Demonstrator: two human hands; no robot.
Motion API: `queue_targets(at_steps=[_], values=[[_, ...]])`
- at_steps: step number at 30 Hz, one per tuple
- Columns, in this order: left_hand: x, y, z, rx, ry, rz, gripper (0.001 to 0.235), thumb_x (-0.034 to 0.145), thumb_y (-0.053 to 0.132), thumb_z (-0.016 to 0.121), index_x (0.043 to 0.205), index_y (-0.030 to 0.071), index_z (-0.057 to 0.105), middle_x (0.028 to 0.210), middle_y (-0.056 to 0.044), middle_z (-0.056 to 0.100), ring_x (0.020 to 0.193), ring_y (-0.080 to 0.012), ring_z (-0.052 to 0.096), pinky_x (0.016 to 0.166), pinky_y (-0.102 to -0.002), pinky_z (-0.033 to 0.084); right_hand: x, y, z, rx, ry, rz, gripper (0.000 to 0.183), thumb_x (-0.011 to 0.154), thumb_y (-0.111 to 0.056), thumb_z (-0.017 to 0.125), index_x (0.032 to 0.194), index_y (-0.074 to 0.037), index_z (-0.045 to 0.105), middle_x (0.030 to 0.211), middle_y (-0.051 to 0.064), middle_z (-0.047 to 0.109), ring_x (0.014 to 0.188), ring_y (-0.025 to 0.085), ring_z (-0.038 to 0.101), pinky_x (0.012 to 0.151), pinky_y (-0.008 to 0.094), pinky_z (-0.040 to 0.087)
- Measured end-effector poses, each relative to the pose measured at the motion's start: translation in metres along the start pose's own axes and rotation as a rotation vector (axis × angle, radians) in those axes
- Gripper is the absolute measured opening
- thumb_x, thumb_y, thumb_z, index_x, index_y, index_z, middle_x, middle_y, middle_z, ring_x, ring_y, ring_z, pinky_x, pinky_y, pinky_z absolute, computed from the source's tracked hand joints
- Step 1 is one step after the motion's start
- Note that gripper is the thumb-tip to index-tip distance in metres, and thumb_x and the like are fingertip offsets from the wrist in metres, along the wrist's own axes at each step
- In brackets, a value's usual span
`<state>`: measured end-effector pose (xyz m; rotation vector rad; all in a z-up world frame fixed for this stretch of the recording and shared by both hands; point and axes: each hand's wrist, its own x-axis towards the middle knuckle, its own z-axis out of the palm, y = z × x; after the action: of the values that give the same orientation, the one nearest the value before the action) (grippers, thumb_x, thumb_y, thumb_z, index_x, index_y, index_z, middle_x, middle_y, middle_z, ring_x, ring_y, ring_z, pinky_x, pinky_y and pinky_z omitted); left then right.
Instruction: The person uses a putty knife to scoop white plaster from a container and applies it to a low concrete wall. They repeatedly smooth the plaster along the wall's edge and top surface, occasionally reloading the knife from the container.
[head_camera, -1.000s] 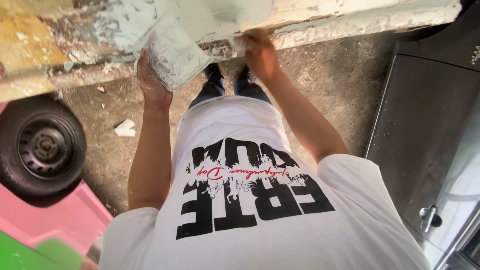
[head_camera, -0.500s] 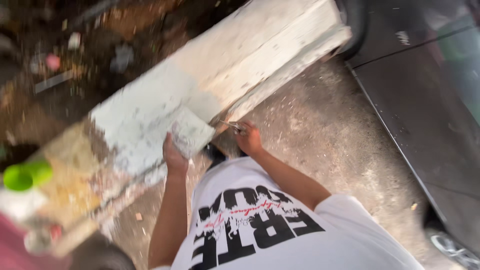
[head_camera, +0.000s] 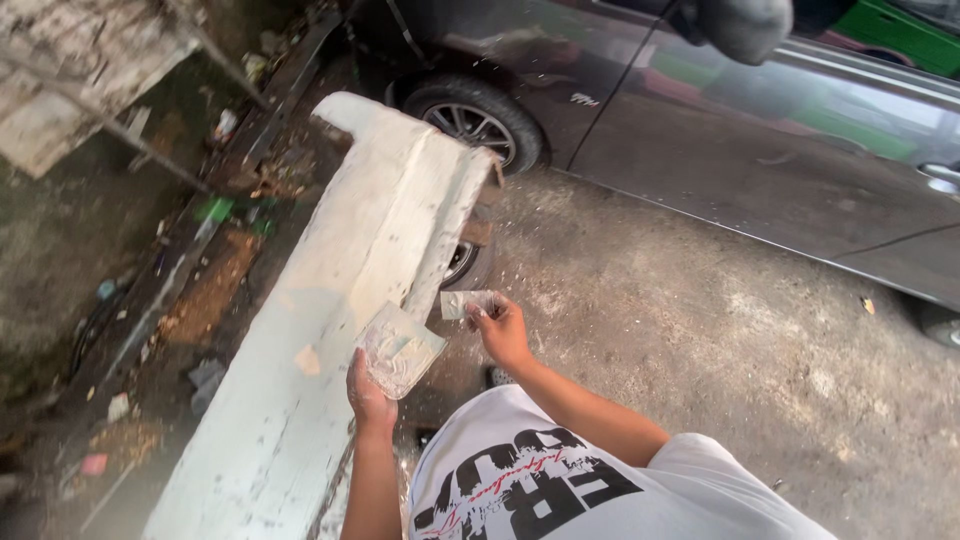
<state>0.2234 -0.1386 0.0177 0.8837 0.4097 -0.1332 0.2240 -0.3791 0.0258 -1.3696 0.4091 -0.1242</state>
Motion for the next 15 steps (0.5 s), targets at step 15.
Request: queue_targets(at_steps=[15], values=[[0.036,-0.048,0.080,0.018,-0.003,-0.001,0.052,0.105,0.030,0.047,0.143,-0.006,0.047,0.144,-0.018,0.056,0.130,-0.0322,0.057,0.109,-0.046,0.046,0.048,-0.032,-0.081,0.066,-0.051,0.082,0.018,0.099,-0.018,0.067,0.092,-0.002,0.064,0.074,0.006,0.071,0.061,0.011,0.064,0.056,0.027,0.052]])
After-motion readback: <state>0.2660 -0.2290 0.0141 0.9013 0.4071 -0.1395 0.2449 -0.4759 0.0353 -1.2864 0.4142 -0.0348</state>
